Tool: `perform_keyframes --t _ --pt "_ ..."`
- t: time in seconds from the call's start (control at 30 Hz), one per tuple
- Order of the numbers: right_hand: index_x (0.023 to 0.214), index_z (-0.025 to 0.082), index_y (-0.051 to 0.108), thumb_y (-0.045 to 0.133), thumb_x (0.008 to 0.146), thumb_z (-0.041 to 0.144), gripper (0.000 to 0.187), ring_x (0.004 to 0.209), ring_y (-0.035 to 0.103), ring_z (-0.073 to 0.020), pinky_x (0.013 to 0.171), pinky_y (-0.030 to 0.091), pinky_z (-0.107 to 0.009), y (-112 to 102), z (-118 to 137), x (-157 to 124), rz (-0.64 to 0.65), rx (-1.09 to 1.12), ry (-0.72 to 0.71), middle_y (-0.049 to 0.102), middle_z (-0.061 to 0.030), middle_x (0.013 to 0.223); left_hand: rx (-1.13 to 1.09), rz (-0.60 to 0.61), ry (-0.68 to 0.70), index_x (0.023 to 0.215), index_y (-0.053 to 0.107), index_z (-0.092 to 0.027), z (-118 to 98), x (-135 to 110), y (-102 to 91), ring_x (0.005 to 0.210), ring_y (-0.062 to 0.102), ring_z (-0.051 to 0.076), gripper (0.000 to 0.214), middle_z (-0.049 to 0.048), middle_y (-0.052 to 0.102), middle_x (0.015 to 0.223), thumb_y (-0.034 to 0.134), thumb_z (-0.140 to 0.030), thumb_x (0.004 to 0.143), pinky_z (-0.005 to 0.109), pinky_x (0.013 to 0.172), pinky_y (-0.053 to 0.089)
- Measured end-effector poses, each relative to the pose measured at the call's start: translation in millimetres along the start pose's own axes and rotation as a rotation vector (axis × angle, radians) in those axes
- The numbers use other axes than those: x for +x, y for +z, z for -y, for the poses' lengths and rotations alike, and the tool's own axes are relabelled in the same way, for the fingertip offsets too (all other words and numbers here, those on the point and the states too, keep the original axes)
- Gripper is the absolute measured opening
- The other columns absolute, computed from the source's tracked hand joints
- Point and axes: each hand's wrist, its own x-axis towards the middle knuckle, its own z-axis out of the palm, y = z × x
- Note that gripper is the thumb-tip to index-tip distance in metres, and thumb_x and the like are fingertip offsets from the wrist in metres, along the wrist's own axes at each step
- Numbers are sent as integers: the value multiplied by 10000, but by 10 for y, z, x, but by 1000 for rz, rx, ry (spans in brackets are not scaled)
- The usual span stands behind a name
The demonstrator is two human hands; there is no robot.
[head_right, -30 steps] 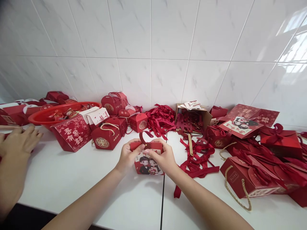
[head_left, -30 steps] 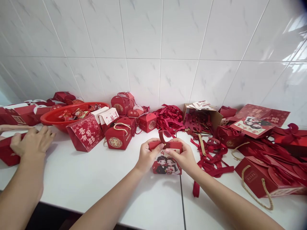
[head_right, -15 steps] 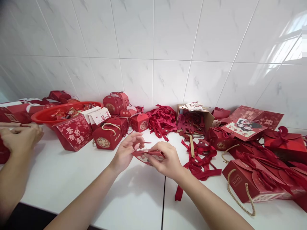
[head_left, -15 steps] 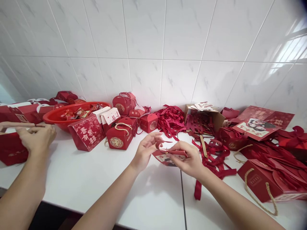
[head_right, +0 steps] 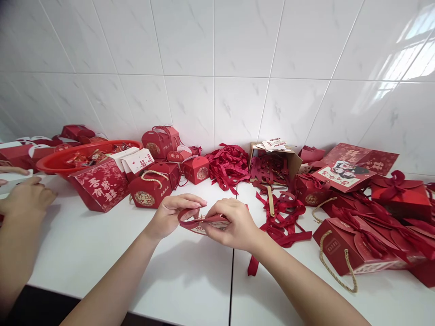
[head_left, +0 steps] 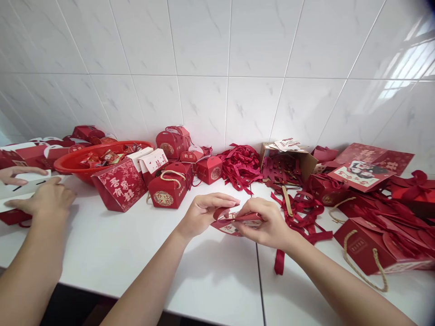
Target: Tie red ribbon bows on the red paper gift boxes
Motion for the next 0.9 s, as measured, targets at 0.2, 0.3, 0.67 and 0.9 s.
perform_keyframes --t 0.2,0.3,0.67,0.9 --pt "752 198 613 680 711 154 90 577 584 -122 572 439 -246 -37 -7 -4 25 5 36 655 0 657 -94 33 -25 836 775 -265 -31 -12 -9 766 697 174 208 74 748 930 755 -110 697 227 605 577" --pt "757 197 610 683 720 157 91 593 591 -122 581 443 -245 -63 3 0 32 13 31 662 -3 673 -51 -51 -29 760 780 -239 -40 -2 13 757 698 175 142 74 753 866 782 -131 668 228 628 583" --pt "763 190 598 697 721 148 115 578 574 -111 571 440 -237 -168 49 61 -10 1 -5 645 0 660 -64 -43 -145 864 775 -239 -18 -9 73 853 683 172 132 61 732 944 720 -185 756 227 720 577" --pt "768 198 600 679 725 164 96 562 557 -117 554 429 -244 -185 38 60 -17 -17 -9 640 -1 651 -35 -100 -196 875 774 -192 8 -7 68 844 679 196 153 89 744 907 711 -288 774 264 750 561"
